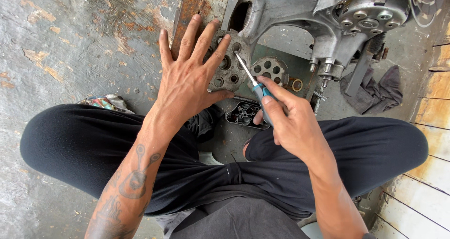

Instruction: The person sits on the floor and uses a screwdriver to scrape and clean the surface of a circular metal engine part. They then use a small piece of cloth to wipe the part.

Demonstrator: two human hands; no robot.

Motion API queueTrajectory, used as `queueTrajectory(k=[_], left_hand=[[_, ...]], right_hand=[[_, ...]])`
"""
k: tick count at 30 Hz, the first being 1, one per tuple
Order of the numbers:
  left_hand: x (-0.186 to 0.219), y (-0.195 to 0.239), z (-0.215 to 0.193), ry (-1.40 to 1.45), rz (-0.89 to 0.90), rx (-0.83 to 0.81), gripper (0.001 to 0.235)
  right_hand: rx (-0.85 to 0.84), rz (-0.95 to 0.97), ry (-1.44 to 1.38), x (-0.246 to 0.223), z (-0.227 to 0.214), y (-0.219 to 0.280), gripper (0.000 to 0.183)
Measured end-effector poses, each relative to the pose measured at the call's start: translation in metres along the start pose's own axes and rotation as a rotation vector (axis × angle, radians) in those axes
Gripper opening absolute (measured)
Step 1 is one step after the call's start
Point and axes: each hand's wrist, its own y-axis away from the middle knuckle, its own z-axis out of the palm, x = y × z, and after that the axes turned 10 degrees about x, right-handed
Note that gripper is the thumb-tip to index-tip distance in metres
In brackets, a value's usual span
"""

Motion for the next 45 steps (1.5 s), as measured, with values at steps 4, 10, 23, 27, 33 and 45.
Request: queueTrajectory(k=[4, 10, 23, 27, 33, 45], left_hand=[[-0.001, -0.002, 0.001, -0.035, -0.004, -0.019, 0.114], [0.002, -0.002, -0.001, 0.038, -0.002, 0.005, 0.107], [0.008, 0.001, -0.005, 0.116, -0.011, 0.059, 0.099], [0.008, 0.000, -0.004, 0.102, -0.018, 0.065, 0.099], [0.013, 0.002, 0.002, 0.070, -0.050, 0.096, 0.095], [0.017, 0.002, 0.001, 0.071, -0.076, 0.087, 0.101]], right_hand=[[0.009, 0.021, 0.019, -0.010, 0.005, -0.001, 0.052], [0.042, 0.127, 0.102, -0.028, 0.016, 0.006, 0.056], [0.097, 0.051, 0.199, -0.037, 0.030, 0.016, 0.054], [0.110, 0.047, 0.250, -0.041, 0.028, 0.009, 0.054], [0.045, 0.144, 0.321, -0.051, 0.019, 0.013, 0.054], [0.032, 0.145, 0.229, -0.052, 0.015, 0.008, 0.057]])
